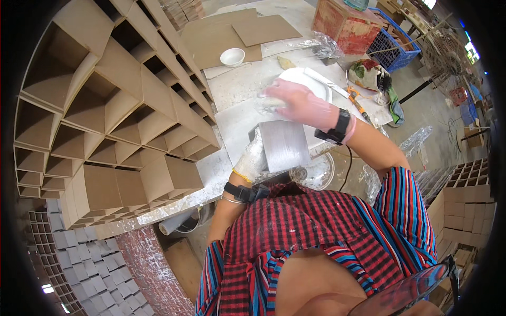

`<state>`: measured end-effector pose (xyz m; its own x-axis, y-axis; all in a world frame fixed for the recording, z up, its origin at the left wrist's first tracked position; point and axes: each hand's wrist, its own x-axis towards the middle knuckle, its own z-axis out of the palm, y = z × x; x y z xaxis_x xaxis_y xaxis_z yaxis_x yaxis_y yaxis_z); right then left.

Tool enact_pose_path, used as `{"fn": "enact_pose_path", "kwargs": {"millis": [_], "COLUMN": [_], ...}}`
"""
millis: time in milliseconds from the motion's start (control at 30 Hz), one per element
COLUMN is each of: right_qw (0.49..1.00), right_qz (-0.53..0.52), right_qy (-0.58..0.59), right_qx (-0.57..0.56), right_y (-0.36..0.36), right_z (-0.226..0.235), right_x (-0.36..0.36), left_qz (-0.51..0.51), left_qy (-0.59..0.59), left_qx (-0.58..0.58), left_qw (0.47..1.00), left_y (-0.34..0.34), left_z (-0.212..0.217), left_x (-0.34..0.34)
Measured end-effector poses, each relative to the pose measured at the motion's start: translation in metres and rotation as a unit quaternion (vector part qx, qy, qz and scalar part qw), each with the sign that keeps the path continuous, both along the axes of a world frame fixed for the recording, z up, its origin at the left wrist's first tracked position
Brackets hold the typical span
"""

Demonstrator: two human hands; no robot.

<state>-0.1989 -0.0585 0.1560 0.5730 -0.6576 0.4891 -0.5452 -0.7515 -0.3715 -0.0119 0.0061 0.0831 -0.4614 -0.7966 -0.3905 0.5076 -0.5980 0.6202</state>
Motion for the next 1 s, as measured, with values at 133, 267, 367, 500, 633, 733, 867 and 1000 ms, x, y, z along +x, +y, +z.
{"fn": "enact_pose_path", "kwargs": {"millis": [133,267,367,500,633,733,867,1000], "right_qw": [0.999,0.993,0.995,0.996,0.996,0.994,0.996,0.995], "right_qz": [0.007,0.083,0.025,-0.059,0.090,0.100,-0.041,0.102], "right_qy": [0.018,0.082,0.095,0.039,-0.014,0.040,0.074,0.011], "right_qx": [0.027,0.013,-0.020,0.052,-0.004,-0.008,0.019,-0.002], "right_y": [0.028,0.042,0.026,0.019,0.055,0.041,0.007,0.040], "right_z": [0.003,-0.013,-0.021,-0.006,-0.006,-0.023,-0.012,-0.001], "right_x": [-0.008,-0.009,-0.015,-0.012,-0.008,0.001,-0.002,0.002], "left_qz": [0.010,-0.013,-0.045,0.022,-0.046,-0.047,-0.021,-0.057], "left_qy": [0.052,0.061,0.074,0.055,0.110,0.041,-0.022,0.019], "left_qx": [0.060,0.053,0.045,0.039,0.031,0.006,-0.010,-0.013], "left_qw": [0.997,0.997,0.995,0.997,0.992,0.998,1.000,0.998], "left_y": [-0.014,-0.022,-0.026,-0.017,-0.020,-0.018,-0.018,-0.020], "left_z": [-0.016,-0.035,-0.044,-0.034,-0.024,-0.021,-0.028,-0.026], "left_x": [0.002,0.006,0.004,0.008,0.012,0.011,0.004,0.001]}}
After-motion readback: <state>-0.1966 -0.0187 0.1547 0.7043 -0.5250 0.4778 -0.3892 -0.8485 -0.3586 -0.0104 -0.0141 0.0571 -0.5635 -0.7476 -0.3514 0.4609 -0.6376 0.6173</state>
